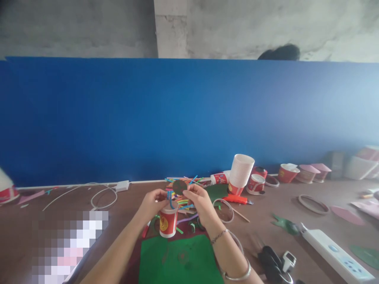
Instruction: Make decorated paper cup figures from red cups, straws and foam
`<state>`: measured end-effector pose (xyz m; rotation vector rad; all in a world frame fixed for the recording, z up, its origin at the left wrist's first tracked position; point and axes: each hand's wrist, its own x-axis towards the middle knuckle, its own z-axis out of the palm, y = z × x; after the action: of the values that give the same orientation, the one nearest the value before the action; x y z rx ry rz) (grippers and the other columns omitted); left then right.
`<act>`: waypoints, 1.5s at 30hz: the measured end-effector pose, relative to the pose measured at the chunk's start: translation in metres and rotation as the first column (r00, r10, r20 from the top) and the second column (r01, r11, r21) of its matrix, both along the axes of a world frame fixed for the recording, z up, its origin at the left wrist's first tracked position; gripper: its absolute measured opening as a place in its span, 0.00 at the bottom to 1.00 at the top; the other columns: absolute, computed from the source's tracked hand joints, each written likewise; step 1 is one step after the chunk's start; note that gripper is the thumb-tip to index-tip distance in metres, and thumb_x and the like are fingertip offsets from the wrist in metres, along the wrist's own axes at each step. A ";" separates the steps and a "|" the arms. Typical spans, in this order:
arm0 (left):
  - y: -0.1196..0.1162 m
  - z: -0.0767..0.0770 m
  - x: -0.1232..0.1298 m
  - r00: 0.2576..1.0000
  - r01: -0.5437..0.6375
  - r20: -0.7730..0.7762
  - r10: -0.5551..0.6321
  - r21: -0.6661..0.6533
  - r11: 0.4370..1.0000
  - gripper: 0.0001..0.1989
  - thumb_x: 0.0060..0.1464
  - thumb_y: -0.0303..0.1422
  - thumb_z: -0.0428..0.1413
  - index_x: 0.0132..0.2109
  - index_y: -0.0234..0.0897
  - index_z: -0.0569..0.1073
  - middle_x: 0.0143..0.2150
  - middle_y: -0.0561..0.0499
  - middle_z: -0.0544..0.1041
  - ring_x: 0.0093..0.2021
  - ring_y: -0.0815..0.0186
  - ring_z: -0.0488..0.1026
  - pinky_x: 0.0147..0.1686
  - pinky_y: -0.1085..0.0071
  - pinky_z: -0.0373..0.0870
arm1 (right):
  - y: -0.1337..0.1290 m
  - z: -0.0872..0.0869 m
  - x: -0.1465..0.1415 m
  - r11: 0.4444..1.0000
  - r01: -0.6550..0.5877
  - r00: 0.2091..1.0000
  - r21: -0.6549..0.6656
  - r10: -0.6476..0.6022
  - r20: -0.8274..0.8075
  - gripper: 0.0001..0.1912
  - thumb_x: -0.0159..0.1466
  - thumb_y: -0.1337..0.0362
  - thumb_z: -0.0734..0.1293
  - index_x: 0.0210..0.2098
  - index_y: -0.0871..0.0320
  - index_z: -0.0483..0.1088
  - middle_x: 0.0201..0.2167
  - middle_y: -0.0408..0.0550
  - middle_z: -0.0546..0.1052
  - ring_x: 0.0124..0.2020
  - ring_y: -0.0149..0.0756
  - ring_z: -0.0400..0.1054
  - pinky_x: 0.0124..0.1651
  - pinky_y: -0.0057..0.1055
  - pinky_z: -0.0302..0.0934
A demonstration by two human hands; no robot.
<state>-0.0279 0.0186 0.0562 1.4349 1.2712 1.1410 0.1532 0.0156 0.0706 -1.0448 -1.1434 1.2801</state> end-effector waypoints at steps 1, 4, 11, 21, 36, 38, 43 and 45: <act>0.000 -0.002 0.002 1.000 0.009 0.003 -0.009 0.002 1.000 0.08 0.38 0.24 0.57 0.31 0.33 0.74 0.28 0.49 0.78 0.29 0.65 0.73 0.29 0.73 0.67 | -0.002 0.000 -0.005 1.000 -0.026 1.000 -0.005 0.026 -0.011 0.11 0.48 0.60 0.71 0.24 0.58 0.65 0.20 0.39 0.70 0.19 0.25 0.59 0.23 0.23 0.52; 0.001 -0.007 0.005 0.998 0.046 0.037 -0.046 0.003 0.999 0.07 0.38 0.25 0.58 0.30 0.33 0.74 0.25 0.51 0.77 0.28 0.66 0.72 0.28 0.74 0.66 | -0.006 -0.005 -0.016 0.997 -0.057 0.998 -0.043 0.055 -0.042 0.15 0.46 0.57 0.73 0.23 0.59 0.65 0.18 0.38 0.68 0.19 0.25 0.58 0.23 0.24 0.51; 0.001 -0.011 0.005 0.993 0.059 0.103 -0.059 0.010 0.998 0.09 0.39 0.27 0.59 0.33 0.32 0.75 0.28 0.51 0.77 0.29 0.66 0.73 0.30 0.74 0.66 | -0.005 -0.014 -0.027 0.993 -0.044 0.995 -0.108 0.034 -0.091 0.13 0.45 0.59 0.71 0.22 0.59 0.64 0.18 0.40 0.70 0.19 0.26 0.59 0.23 0.24 0.52; -0.001 -0.006 0.004 0.994 0.072 0.086 -0.073 0.014 0.997 0.09 0.41 0.27 0.58 0.34 0.32 0.74 0.29 0.50 0.78 0.31 0.65 0.73 0.31 0.74 0.66 | 0.000 -0.028 -0.026 0.992 0.069 0.959 0.105 -0.094 0.266 0.11 0.51 0.58 0.66 0.21 0.60 0.71 0.19 0.44 0.72 0.22 0.32 0.63 0.24 0.26 0.55; -0.001 -0.005 0.001 0.978 0.148 0.153 -0.143 -0.022 0.989 0.11 0.39 0.25 0.59 0.35 0.32 0.74 0.30 0.50 0.78 0.31 0.66 0.73 0.31 0.74 0.66 | -0.001 -0.018 -0.021 0.968 0.032 0.878 0.249 -0.146 0.456 0.10 0.53 0.61 0.64 0.18 0.59 0.70 0.17 0.43 0.71 0.22 0.32 0.62 0.26 0.26 0.54; -0.001 -0.004 0.002 0.976 0.159 0.155 -0.155 -0.015 0.987 0.11 0.41 0.29 0.61 0.36 0.32 0.74 0.31 0.49 0.78 0.32 0.65 0.73 0.31 0.74 0.66 | -0.001 -0.017 -0.021 0.971 0.022 0.887 0.240 -0.129 0.443 0.10 0.53 0.61 0.64 0.18 0.59 0.69 0.17 0.42 0.71 0.21 0.32 0.62 0.25 0.26 0.54; -0.002 -0.004 0.004 0.976 0.149 0.159 -0.150 0.016 0.989 0.16 0.46 0.38 0.60 0.39 0.31 0.75 0.34 0.47 0.79 0.32 0.64 0.74 0.32 0.73 0.68 | -0.001 -0.018 -0.021 0.972 -0.039 0.888 0.230 -0.072 0.454 0.11 0.54 0.63 0.64 0.17 0.59 0.68 0.16 0.42 0.71 0.20 0.31 0.61 0.26 0.27 0.54; -0.002 -0.003 0.004 0.977 0.146 0.155 -0.148 0.021 0.989 0.17 0.46 0.38 0.60 0.40 0.30 0.76 0.32 0.47 0.79 0.31 0.63 0.74 0.31 0.73 0.68 | -0.001 -0.018 -0.021 0.974 -0.059 0.884 0.220 -0.052 0.465 0.10 0.54 0.63 0.64 0.18 0.59 0.68 0.16 0.42 0.71 0.20 0.31 0.61 0.26 0.27 0.54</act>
<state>-0.0235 0.0165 0.0534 1.3930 1.0349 1.1368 0.1324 0.0150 0.0524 -1.2122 -1.6179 0.8857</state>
